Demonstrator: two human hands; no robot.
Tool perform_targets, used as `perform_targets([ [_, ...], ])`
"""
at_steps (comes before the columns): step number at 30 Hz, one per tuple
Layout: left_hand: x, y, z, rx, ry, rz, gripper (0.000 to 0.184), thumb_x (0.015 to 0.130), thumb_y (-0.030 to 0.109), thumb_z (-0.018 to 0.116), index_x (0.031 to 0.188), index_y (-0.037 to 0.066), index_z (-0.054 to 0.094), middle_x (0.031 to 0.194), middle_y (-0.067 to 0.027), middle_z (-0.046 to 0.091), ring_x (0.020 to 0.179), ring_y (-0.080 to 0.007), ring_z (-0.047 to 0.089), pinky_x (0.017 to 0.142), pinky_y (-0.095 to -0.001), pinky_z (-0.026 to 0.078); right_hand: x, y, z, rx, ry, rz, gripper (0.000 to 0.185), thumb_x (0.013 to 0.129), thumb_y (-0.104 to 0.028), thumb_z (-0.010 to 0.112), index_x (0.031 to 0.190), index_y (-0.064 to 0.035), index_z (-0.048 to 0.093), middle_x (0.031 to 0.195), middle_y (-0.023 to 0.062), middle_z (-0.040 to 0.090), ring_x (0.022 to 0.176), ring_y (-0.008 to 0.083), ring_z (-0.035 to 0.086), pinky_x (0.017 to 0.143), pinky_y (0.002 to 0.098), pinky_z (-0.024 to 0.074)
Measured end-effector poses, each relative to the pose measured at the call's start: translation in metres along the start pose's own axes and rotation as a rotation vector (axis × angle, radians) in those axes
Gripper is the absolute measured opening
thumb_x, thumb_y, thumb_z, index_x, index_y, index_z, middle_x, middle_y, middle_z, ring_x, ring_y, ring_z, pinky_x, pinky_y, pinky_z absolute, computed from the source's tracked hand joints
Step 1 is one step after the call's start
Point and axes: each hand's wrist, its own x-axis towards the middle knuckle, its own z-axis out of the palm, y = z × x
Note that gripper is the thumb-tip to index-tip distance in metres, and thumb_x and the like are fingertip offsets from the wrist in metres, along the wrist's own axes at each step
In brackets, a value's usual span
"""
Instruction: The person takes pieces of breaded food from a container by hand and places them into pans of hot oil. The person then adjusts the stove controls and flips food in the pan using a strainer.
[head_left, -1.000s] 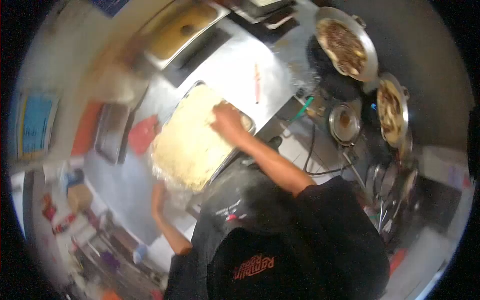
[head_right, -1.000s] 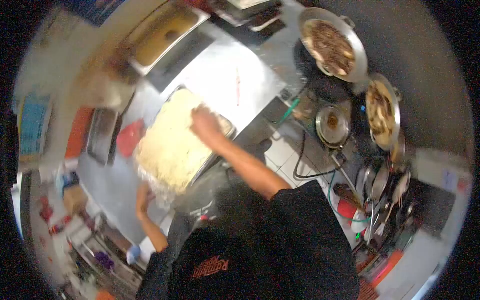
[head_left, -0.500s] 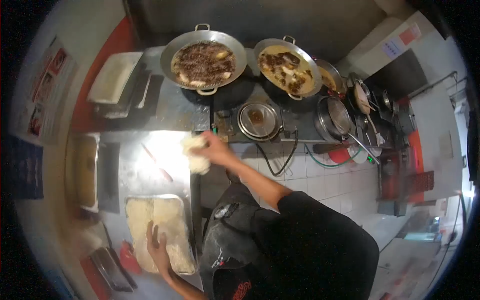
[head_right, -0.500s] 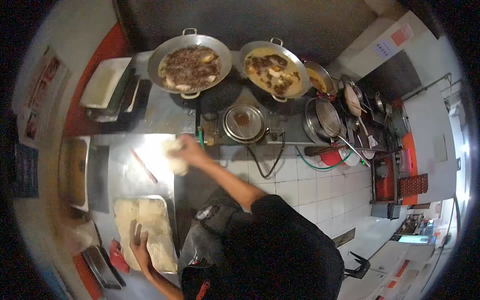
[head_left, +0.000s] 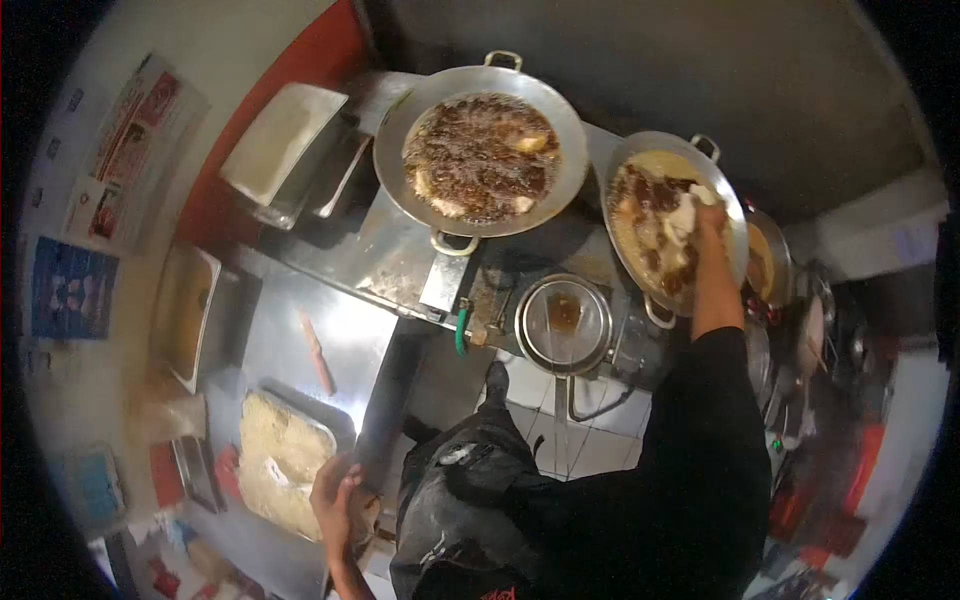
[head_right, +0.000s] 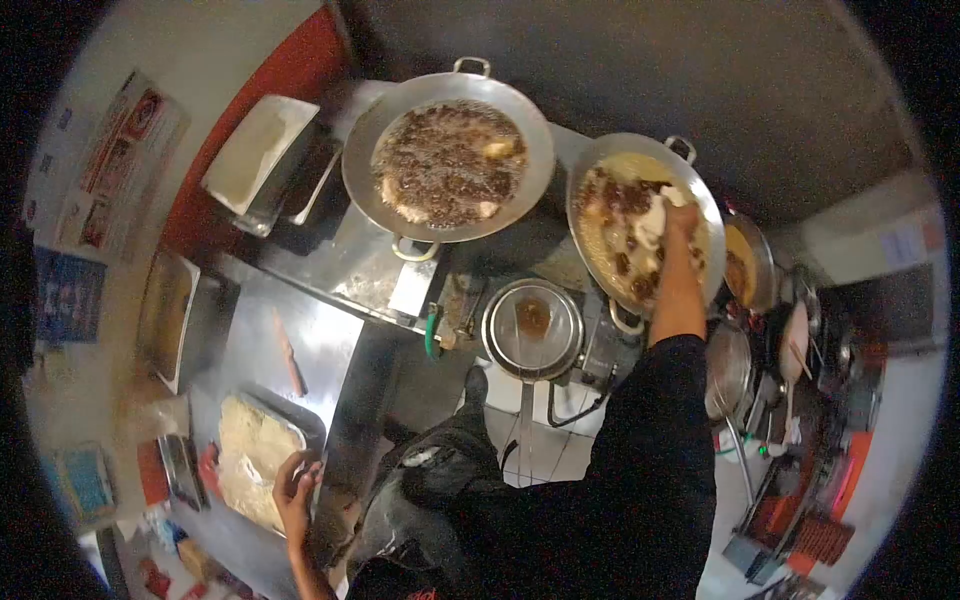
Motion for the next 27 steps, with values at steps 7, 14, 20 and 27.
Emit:
perform_targets([
  [7,-0.031,0.001,0.017,0.032,0.231,-0.138,0.037,0.093,0.004,0.058,0.128,-0.005,0.053,0.124,-0.0150,0.059,0.105,-0.0223,0.063,0.085,-0.0315,0.052,0.048,-0.045,0.003,-0.080,0.168,-0.248,0.043,0.083,-0.029,0.073,0.121,-0.0130,0.061,0.123,0.0133,0.063,0.111,0.0358,0.060,0.091,0.0477,0.0481],
  [14,-0.010,-0.034,0.025,0.193,-0.020,-0.266,0.032,0.101,0.025,0.048,0.105,-0.002,0.064,0.094,-0.0102,0.068,0.083,-0.0178,0.063,0.072,-0.0314,0.050,-0.107,-0.129,-0.048,0.161,-0.385,-0.803,0.019,0.089,-0.012,0.055,0.097,-0.0043,0.071,0.104,0.0150,0.070,0.095,0.0305,0.067,0.086,0.0382,0.0501],
  [20,0.008,-0.065,0.045,-0.012,0.014,0.001,0.023,0.100,0.020,0.052,0.110,0.000,0.060,0.101,-0.0106,0.067,0.080,-0.0158,0.063,0.068,-0.0279,0.050,-0.385,-0.099,0.019,-0.034,-1.118,-0.849,0.020,0.083,-0.015,0.061,0.095,-0.0031,0.071,0.095,0.0180,0.070,0.088,0.0359,0.066,0.079,0.0433,0.0517],
  [27,-0.048,-0.102,-0.037,0.030,0.062,-0.104,0.025,0.099,0.013,0.054,0.118,-0.002,0.058,0.107,-0.0140,0.068,0.086,-0.0182,0.065,0.076,-0.0295,0.050,-0.576,-0.036,0.264,0.516,-1.332,0.285,0.032,0.094,-0.034,0.055,0.085,-0.0040,0.062,0.074,0.0093,0.065,0.051,0.0177,0.058,0.042,0.0344,0.0450],
])
